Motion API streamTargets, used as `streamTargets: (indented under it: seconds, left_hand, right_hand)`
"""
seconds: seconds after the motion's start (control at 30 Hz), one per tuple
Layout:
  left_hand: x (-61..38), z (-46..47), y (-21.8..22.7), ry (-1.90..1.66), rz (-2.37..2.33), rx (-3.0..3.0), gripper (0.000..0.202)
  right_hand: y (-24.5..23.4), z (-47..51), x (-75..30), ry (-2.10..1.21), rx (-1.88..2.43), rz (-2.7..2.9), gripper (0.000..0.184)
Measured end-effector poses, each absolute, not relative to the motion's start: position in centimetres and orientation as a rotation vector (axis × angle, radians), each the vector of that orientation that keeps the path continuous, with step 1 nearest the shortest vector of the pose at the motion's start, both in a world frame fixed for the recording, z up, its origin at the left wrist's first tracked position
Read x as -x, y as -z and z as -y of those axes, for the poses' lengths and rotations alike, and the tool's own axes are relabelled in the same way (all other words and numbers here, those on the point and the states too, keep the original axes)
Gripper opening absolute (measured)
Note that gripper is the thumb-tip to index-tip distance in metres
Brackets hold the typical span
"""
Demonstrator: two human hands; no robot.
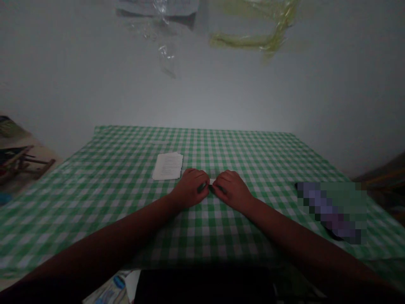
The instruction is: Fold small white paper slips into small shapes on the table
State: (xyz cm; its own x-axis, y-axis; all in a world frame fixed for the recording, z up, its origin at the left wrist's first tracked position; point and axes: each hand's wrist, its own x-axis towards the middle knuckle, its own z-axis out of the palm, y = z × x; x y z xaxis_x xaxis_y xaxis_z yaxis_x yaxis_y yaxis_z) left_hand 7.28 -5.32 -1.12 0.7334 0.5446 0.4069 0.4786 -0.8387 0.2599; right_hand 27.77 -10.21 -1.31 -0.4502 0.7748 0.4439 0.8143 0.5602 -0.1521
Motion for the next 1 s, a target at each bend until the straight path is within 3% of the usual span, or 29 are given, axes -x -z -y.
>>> streamTargets:
  seconds: [0.73,1.0]
  left_hand:
    - [-7.2,5.1,1.1,-0.817,-0.801,-2.781,0.009]
    - [-7.5,4.7,-0.6,-0.558,-0.792,-2.822,0.008]
  right_hand:
    - [1.5,9.7,-28.4,-0.011,1.26,2.269,0.021]
    - [1.9,9.5,-28.4,0.036,1.182,2.225,0.015]
